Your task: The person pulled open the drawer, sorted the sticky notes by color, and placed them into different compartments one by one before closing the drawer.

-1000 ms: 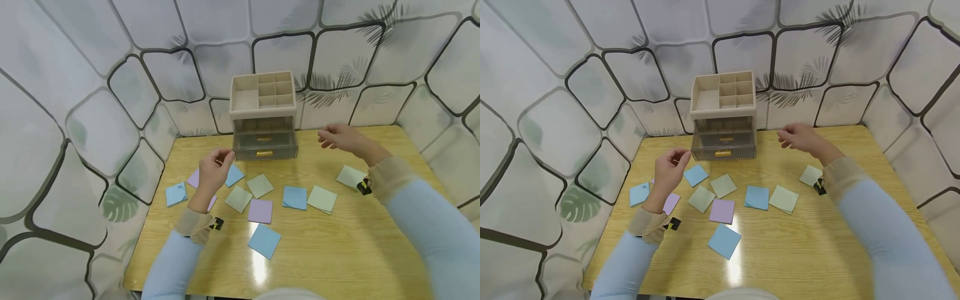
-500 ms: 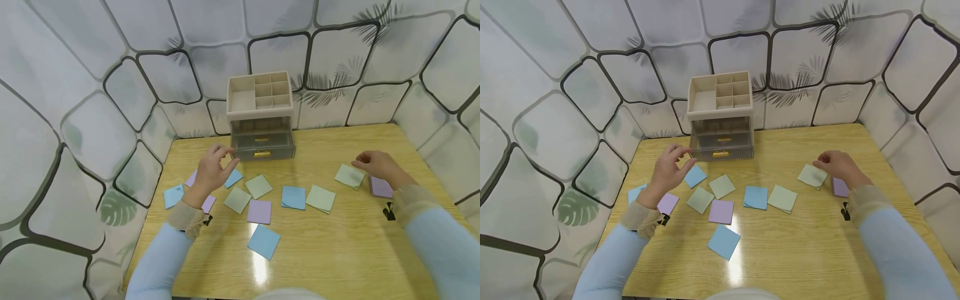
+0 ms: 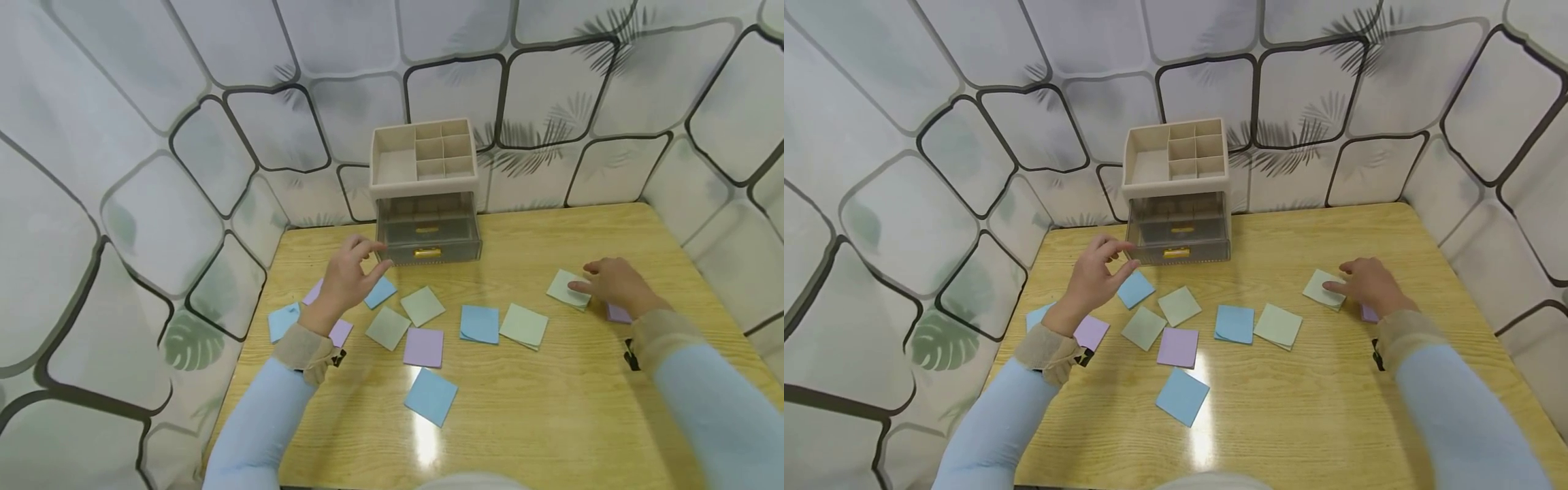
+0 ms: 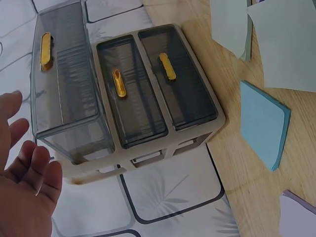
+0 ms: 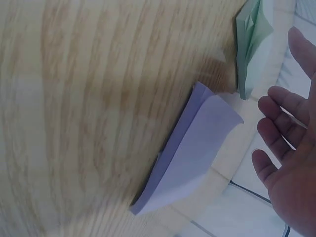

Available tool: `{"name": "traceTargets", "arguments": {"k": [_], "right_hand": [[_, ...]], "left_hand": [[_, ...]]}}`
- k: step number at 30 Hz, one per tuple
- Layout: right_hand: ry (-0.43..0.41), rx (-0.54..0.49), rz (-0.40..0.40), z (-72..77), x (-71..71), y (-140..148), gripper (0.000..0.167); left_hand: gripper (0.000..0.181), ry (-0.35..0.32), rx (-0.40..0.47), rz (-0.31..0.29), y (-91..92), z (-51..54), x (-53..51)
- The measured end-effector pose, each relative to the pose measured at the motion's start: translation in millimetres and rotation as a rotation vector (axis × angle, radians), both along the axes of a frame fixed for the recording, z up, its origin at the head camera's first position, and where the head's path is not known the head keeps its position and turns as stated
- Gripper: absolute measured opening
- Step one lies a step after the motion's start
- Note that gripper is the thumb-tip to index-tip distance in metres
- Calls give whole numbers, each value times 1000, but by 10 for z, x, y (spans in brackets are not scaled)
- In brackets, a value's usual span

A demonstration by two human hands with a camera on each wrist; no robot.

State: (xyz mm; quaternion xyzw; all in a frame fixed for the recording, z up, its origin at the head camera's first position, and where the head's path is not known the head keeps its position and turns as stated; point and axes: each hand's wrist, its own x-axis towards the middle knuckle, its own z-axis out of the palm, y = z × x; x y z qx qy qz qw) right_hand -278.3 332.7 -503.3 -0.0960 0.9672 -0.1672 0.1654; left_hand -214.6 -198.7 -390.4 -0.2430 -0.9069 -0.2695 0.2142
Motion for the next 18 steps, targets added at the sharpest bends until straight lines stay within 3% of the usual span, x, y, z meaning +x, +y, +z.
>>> {"name": "traceTargets", "arguments": {"k": [7, 18], "right_hand": [[47, 84, 41, -20, -9, -71, 85], [28, 85, 24, -21, 12, -139, 82]], "left_hand": [[26, -27, 7, 16, 16, 15, -67], [16, -81, 3, 8, 12, 4, -162]]}}
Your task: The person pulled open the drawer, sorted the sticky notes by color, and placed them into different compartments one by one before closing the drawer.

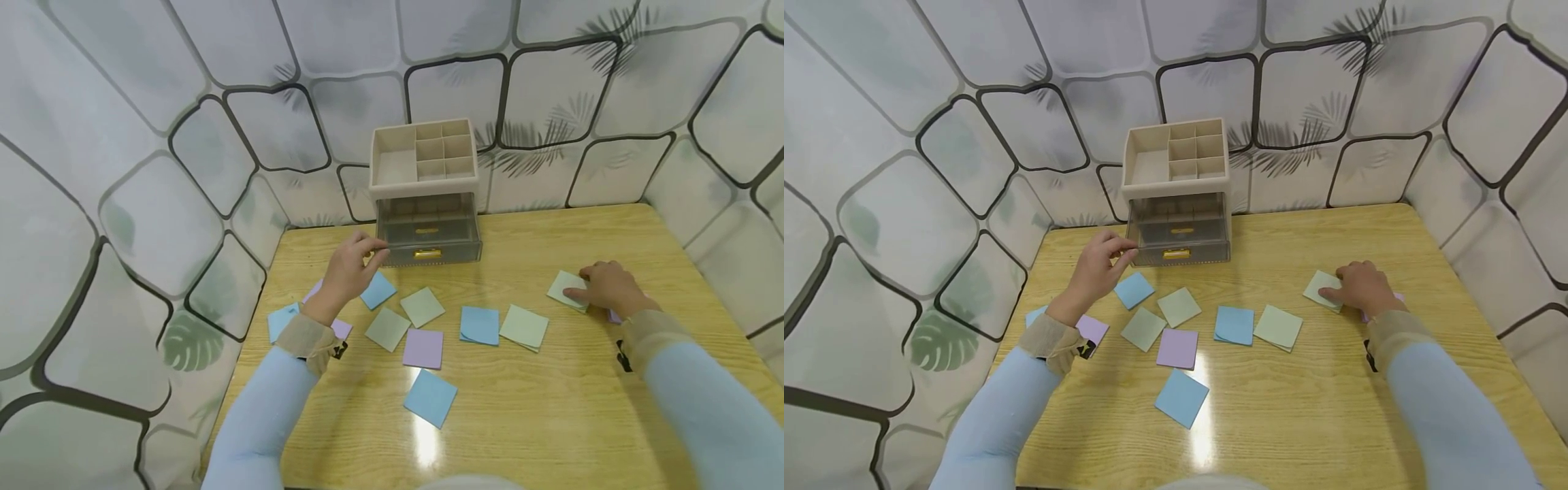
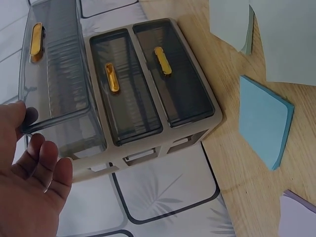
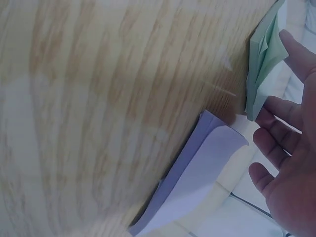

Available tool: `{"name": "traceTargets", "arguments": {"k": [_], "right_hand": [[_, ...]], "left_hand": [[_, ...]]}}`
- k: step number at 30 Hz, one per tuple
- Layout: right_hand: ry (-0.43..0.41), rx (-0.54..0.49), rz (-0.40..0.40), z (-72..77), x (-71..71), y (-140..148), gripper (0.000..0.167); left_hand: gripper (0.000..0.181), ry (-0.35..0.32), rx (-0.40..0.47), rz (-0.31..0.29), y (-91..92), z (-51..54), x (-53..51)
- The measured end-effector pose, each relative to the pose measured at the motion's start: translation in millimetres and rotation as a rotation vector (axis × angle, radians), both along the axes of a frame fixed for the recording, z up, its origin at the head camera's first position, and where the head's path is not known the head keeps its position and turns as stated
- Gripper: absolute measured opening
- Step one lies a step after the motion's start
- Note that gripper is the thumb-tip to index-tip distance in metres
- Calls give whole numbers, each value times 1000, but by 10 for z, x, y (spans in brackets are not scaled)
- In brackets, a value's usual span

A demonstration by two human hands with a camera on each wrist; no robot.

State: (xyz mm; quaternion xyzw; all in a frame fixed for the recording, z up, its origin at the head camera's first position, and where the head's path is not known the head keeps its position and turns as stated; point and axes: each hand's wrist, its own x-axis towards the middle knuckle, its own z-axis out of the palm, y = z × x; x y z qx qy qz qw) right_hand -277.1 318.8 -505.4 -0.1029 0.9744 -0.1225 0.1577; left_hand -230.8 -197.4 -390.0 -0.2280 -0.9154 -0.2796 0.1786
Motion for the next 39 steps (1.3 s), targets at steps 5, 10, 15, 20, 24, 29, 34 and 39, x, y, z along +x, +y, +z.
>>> {"name": "traceTargets", "arguments": {"k": [5, 10, 15, 20, 24, 29, 34, 39], "right_hand": [[19, -2, 11, -26, -6, 1, 78], [12, -55, -16, -48, -28, 19, 71], [-35, -118, -95, -47, -30, 61, 60], [-64, -162, -120, -16, -21, 56, 44], [-59, -179, -127, 37, -26, 23, 38], [-41, -189, -112, 165, -32, -33, 37], [-17, -233, -75, 259, -69, -74, 34], [52, -308, -93, 424, -116, -165, 38]], "left_hand": [[17, -33, -10, 6, 0, -2, -9], [18, -42, -3, 14, 4, 7, -9], [19, -50, 2, 14, 15, 7, -14], [19, -53, 4, 19, 18, -10, -18], [19, -60, 10, 23, 17, -20, -12], [19, -70, 20, 23, 12, -29, 0], [20, -80, 23, 19, 7, -31, -2], [20, -84, 18, 14, 2, -21, -10]]}}
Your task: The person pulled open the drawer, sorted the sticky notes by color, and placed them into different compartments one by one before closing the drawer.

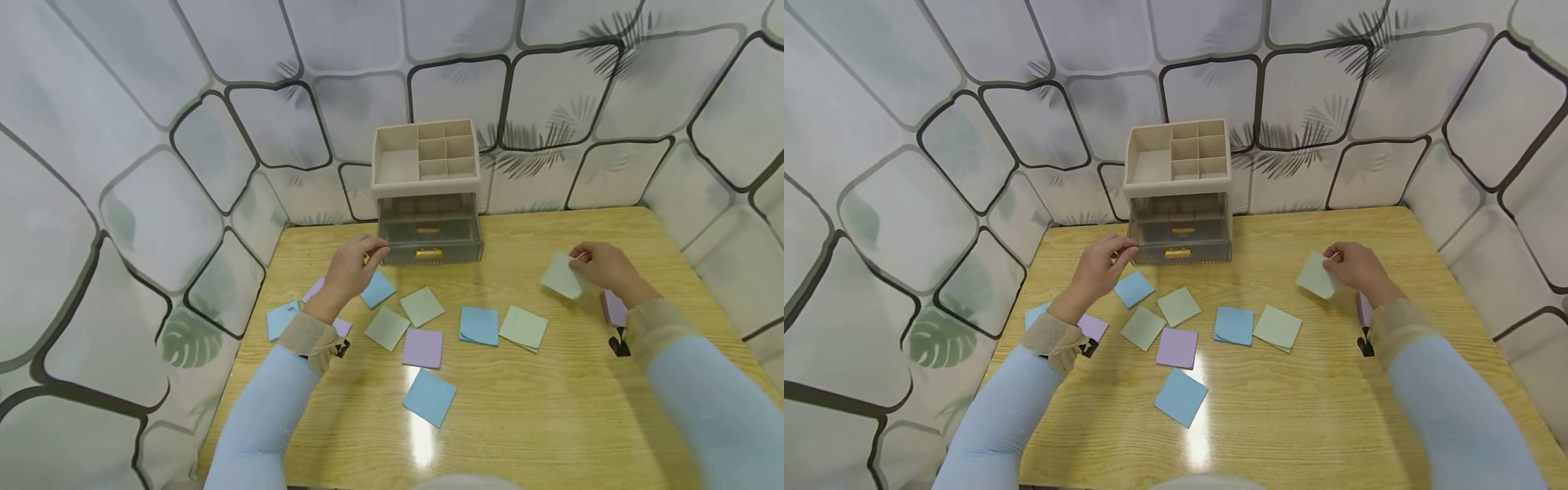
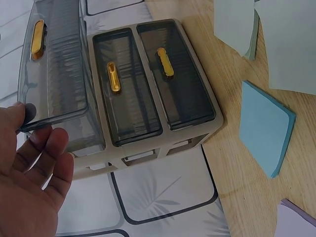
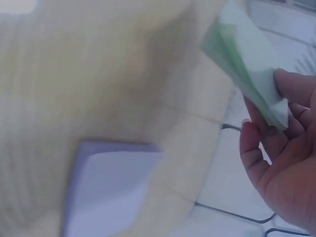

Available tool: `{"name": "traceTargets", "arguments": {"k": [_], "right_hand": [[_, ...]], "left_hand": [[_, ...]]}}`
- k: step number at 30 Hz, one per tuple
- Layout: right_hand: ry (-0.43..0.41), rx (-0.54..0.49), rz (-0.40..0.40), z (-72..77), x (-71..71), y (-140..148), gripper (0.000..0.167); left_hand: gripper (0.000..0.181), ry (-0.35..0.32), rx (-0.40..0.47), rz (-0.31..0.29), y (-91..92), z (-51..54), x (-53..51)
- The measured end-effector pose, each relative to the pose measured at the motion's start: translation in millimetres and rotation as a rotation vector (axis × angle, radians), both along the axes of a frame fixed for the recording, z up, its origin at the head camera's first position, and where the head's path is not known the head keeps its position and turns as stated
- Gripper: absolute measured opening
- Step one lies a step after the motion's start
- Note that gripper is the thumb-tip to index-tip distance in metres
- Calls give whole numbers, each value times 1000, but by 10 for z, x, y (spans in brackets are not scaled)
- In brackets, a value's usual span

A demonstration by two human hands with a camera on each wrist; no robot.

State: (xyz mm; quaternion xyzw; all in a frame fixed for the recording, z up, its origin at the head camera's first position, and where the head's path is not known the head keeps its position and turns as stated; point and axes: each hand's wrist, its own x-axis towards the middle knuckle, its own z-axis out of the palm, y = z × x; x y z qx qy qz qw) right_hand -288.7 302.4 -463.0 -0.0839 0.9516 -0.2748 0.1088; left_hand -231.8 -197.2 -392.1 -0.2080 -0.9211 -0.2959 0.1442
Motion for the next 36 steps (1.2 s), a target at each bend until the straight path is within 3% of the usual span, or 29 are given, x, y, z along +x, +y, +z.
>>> {"name": "traceTargets", "arguments": {"k": [9, 14, 20, 27, 36], "right_hand": [[166, -272, -104, 628, -77, -339, 43], [304, -396, -48, 1052, -42, -659, 34], [305, -473, 32, 1414, -6, -1066, 31], [326, -492, 85, 1611, 2, -1473, 28], [377, -376, 150, 1595, -125, -1798, 26]], "left_hand": [[20, 2, 1, -6, -4, 8, 3], [20, -8, 4, -10, -8, 0, -6], [20, -28, 9, -3, -2, 15, 3], [21, -22, 16, -3, -10, 14, 5], [19, -3, 22, -20, -23, -13, -29]]}}
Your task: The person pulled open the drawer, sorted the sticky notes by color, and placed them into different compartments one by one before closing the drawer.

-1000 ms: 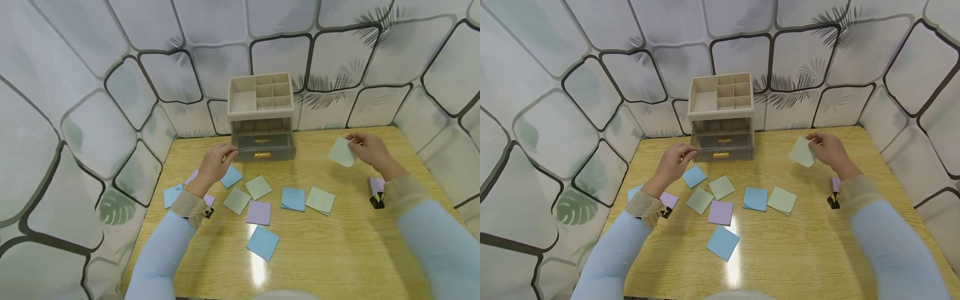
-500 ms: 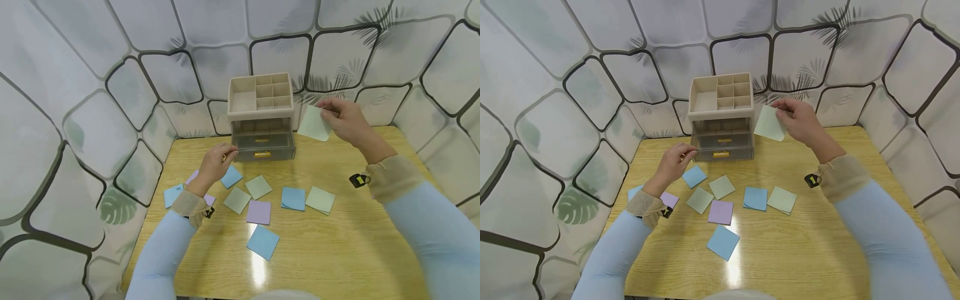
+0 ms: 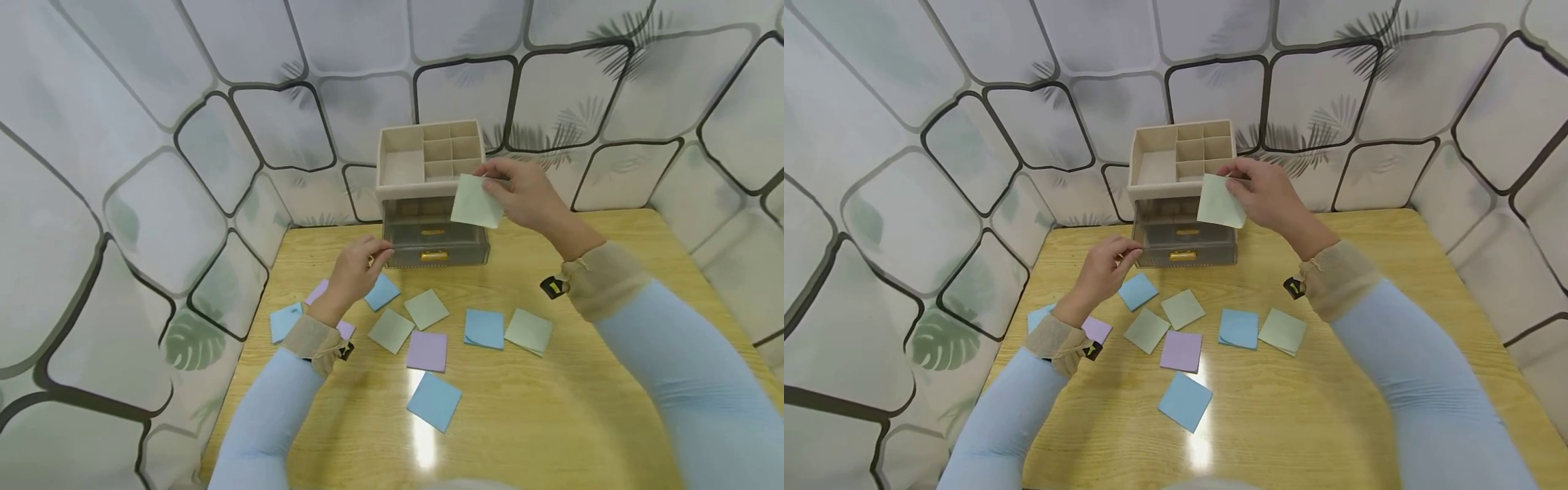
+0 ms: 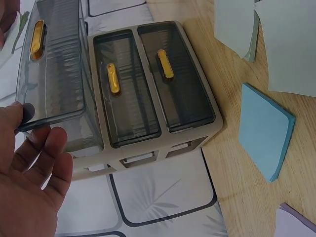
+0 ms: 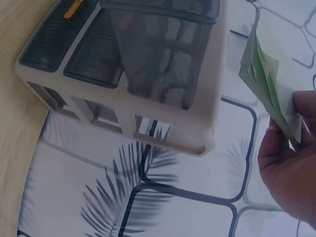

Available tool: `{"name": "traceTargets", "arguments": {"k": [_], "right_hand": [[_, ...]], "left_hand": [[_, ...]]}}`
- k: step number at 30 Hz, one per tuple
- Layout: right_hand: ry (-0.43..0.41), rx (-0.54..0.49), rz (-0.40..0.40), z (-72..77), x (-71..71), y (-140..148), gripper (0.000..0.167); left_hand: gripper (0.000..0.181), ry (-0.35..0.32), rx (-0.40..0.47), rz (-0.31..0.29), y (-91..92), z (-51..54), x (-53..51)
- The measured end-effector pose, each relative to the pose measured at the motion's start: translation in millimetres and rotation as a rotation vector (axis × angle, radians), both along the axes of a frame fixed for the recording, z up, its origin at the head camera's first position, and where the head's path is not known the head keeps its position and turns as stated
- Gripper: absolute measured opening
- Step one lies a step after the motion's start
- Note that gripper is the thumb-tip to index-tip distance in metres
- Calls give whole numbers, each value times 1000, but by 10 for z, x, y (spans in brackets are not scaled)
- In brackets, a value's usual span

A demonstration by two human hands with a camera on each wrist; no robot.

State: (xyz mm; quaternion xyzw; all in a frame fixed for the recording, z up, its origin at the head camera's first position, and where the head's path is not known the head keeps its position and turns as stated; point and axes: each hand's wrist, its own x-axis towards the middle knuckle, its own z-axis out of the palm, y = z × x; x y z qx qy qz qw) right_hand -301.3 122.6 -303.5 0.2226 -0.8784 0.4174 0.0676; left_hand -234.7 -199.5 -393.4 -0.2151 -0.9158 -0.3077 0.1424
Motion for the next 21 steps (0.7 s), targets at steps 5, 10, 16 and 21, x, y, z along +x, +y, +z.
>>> {"name": "traceTargets", "arguments": {"k": [5, 10, 16, 21], "right_hand": [[-12, 113, 32, -73, -54, -105, 26], [-57, 193, 98, -133, -83, -193, 26], [-25, 211, 107, -135, -84, -320, 24], [-91, 226, 113, -149, -103, -374, 25]], "left_hand": [[20, 14, 9, -15, -6, -27, 6], [19, 18, 17, -17, -7, -18, 19], [19, 23, 24, -11, -6, -16, 21], [19, 18, 21, -5, 2, -35, 12]]}}
